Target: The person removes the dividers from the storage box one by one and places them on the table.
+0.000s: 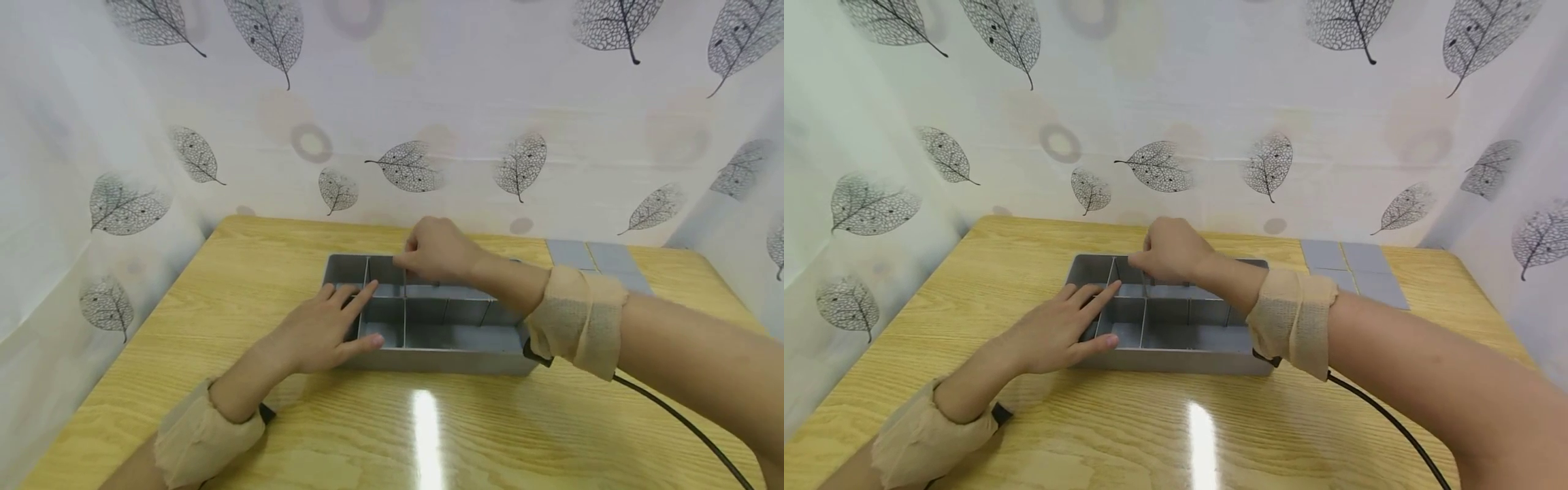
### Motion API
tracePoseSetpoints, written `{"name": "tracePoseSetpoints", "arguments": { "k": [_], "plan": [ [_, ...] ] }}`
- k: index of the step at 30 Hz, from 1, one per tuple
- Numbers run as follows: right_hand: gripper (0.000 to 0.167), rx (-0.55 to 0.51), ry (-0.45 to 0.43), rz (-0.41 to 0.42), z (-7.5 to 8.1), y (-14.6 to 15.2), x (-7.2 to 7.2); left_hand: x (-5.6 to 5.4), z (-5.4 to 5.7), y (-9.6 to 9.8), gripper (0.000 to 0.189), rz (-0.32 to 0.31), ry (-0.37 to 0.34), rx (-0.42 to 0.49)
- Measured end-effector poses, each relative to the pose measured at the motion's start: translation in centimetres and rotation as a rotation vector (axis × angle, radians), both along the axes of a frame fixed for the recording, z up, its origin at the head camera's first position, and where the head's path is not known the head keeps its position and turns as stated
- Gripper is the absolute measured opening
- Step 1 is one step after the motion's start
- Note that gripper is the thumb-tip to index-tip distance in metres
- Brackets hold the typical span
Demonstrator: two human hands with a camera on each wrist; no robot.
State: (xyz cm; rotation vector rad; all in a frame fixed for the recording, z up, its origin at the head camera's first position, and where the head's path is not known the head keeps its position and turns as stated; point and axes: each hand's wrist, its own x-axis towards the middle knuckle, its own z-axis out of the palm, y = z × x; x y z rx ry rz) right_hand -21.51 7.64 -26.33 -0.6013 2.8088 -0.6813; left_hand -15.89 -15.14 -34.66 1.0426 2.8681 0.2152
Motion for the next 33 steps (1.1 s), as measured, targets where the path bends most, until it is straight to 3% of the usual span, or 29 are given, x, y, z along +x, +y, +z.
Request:
{"name": "tracePoseSetpoints", "arguments": {
  "k": [8, 11, 14, 18, 26, 33],
  "plan": [
    [0.031, -0.121, 0.077, -0.140, 5.5, 2.4, 0.0, 0.0, 0.1, 0.0, 0.086, -0.001, -0.026, 0.027],
    [0.033, -0.172, 0.087, -0.180, 6.6, 4.5, 0.1, 0.1, 0.3, 0.0, 0.086, -0.001, -0.036, 0.043],
    [0.037, -0.201, 0.085, -0.223, 6.8, 6.8, 0.4, 0.2, 0.3, 0.0, 0.085, 0.000, -0.036, 0.047],
    [0.038, -0.260, 0.055, -0.281, 6.0, 10.2, 1.2, 0.3, 0.3, 0.0, 0.085, -0.001, -0.025, 0.047],
    [0.038, -0.364, -0.039, -0.416, 1.9, 18.0, 3.2, 0.4, 0.1, -0.2, 0.084, -0.007, -0.018, 0.048],
    [0.034, -0.419, -0.080, -0.422, -2.1, 23.5, 5.4, 0.2, 0.1, -0.1, 0.084, -0.008, -0.013, 0.049]
  ]
}}
